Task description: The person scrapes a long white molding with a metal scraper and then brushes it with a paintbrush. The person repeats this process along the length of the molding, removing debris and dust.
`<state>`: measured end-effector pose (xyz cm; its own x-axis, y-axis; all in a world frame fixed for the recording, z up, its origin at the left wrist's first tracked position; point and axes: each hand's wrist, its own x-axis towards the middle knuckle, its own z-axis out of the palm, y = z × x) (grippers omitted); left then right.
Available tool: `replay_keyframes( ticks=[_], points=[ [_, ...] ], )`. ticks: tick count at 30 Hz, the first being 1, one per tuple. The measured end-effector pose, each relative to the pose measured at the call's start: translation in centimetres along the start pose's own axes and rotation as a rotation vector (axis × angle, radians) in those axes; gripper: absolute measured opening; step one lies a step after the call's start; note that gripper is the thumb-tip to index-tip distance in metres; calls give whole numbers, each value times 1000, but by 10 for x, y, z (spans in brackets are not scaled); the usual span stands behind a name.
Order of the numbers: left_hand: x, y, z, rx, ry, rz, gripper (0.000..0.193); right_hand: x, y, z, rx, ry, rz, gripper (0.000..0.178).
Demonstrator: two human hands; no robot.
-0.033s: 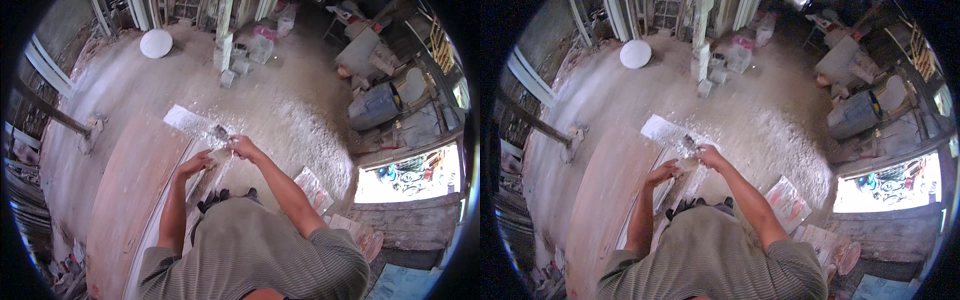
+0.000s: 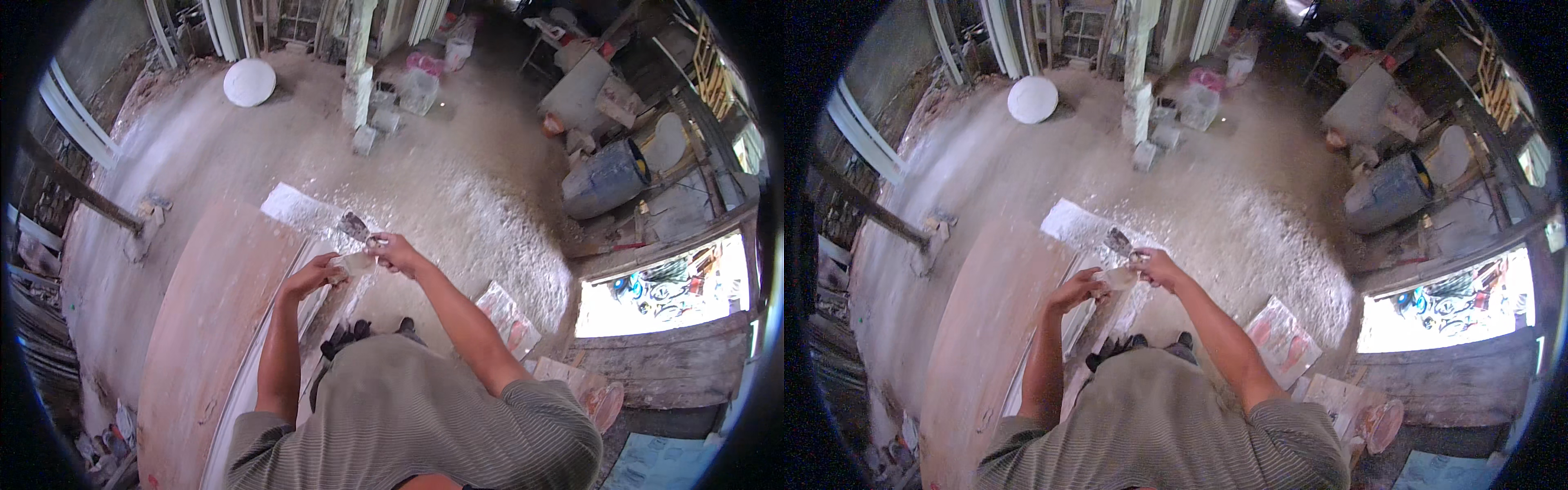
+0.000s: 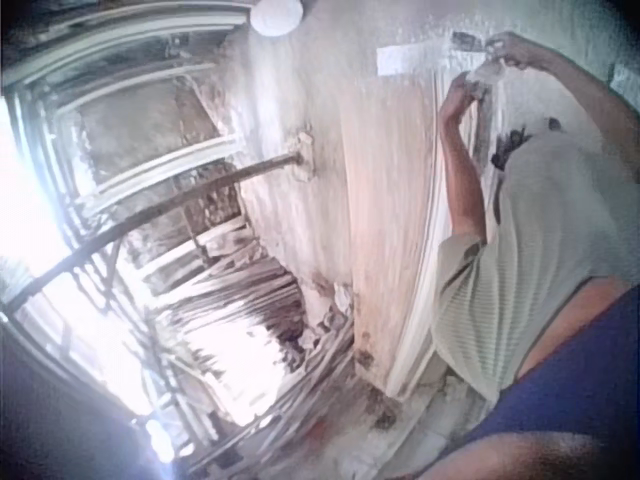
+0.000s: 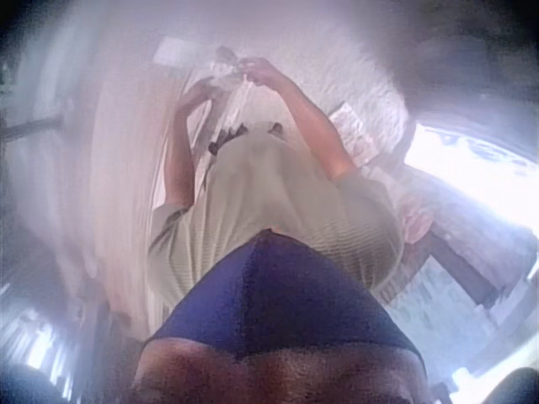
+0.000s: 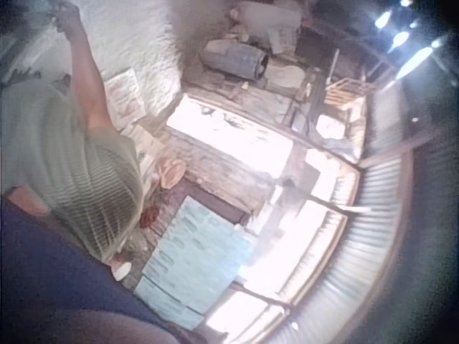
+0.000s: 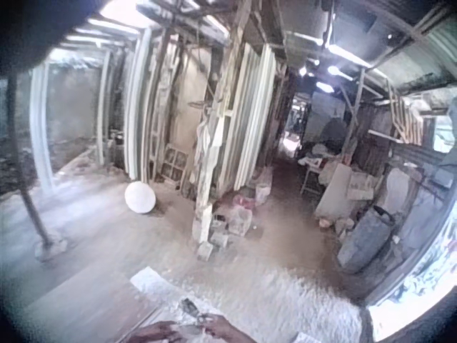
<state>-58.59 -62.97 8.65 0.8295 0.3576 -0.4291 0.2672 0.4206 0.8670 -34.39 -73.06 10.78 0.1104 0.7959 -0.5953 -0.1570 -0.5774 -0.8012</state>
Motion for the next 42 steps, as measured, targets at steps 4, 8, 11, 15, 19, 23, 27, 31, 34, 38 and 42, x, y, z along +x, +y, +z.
replay_keyframes(
  ticks=[4, 8, 11, 15, 19, 23, 27, 31, 34, 38, 42],
  points=[
    [29, -9, 11, -272, 85, 207, 43, -9, 3, -3, 418, 64, -88, 36],
    [62, -11, 86, -329, 330, 272, 40, -1, 22, 3, 281, 247, -264, 27],
    [67, -3, 95, -559, 385, 282, 38, 3, 35, -17, -481, 555, -746, 28],
    [52, 0, 84, -227, 572, 274, 31, -71, -5, 14, -929, 515, -750, 34],
    [59, -17, 75, -74, 585, 326, 26, -104, -2, 29, -1145, 400, -701, 32],
    [48, 0, 109, -37, 623, 271, 26, -75, -8, 15, -1156, 461, -713, 30],
    [46, -11, 112, -169, 613, 241, 23, -96, -18, 17, -1245, 260, -653, 25],
    [38, -6, 111, -110, 646, 292, 21, -92, -23, 26, -1240, 359, -746, 21],
    [32, 0, 111, -97, 637, 271, 19, -74, -32, 24, -1221, 329, -738, 28],
    [26, -10, 104, -108, 660, 281, 19, -104, -35, 39, -1297, 235, -629, 28],
    [23, -3, 118, -189, 644, 295, 18, -71, -33, 24, -1195, 266, -639, 27]
  ],
)
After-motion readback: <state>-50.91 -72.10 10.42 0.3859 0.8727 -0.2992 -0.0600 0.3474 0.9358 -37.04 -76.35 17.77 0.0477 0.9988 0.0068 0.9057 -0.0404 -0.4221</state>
